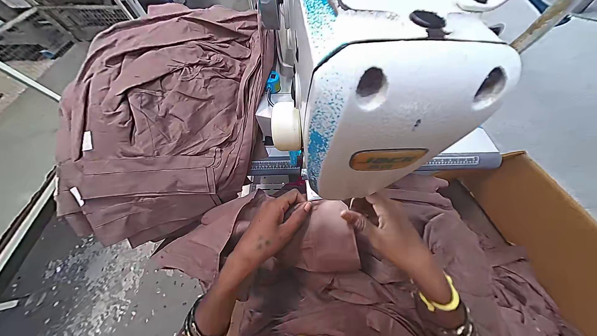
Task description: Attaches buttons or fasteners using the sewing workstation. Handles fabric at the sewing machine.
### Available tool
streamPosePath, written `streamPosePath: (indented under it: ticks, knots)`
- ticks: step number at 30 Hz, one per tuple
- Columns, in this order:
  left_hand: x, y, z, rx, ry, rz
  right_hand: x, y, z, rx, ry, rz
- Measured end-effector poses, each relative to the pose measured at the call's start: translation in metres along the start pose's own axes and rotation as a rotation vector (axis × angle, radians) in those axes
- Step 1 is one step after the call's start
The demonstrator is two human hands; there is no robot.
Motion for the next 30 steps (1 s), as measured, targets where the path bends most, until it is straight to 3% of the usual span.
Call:
streamPosePath:
  ticks: [3, 9, 15, 18, 20, 24, 30]
  knots:
    - [-0.017, 0.001, -0.003, 0.007, -0.061, 0.050, 0.015, 0.003, -0.005, -0.031, 0.067, -0.084]
    - [-0.034, 0.009, 0.010, -0.128, 0.020, 0.053, 0.005, 0.010, -0.005, -0.103, 0.186, -0.118]
    - [-0.036, 0.010, 0.012, -0.182, -0.022, 0.051, 0.006, 0.007, -0.007, -0.043, 0.203, -0.077]
    - [-0.033, 0.005, 0.013, -0.157, -0.009, 0.016, 0.003, 0.011, -0.004, -0.060, 0.122, -0.009]
    - [-0.033, -0.002, 0.012, -0.128, -0.015, 0.032, -0.008, 0.022, 0.017, 0.046, 0.106, -0.029]
    - [-0.032, -0.009, 0.009, -0.054, 0.014, 0.038, -0.032, 0.047, 0.076, 0.627, 0.299, 0.014]
    - [-0.031, -0.005, 0.006, -0.165, 0.071, 0.016, -0.065, 0.076, 0.064, 0.802, 0.119, 0.096]
Point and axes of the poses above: each hand's wrist, its own x-axis away from the middle knuckle, its own z-axis out of the back of the hand, y = z × x, the point moved 9 cm from there along -x, towards the middle knuckle, and after that the axes turned 9 degrees about z, right-handed, at the moved point
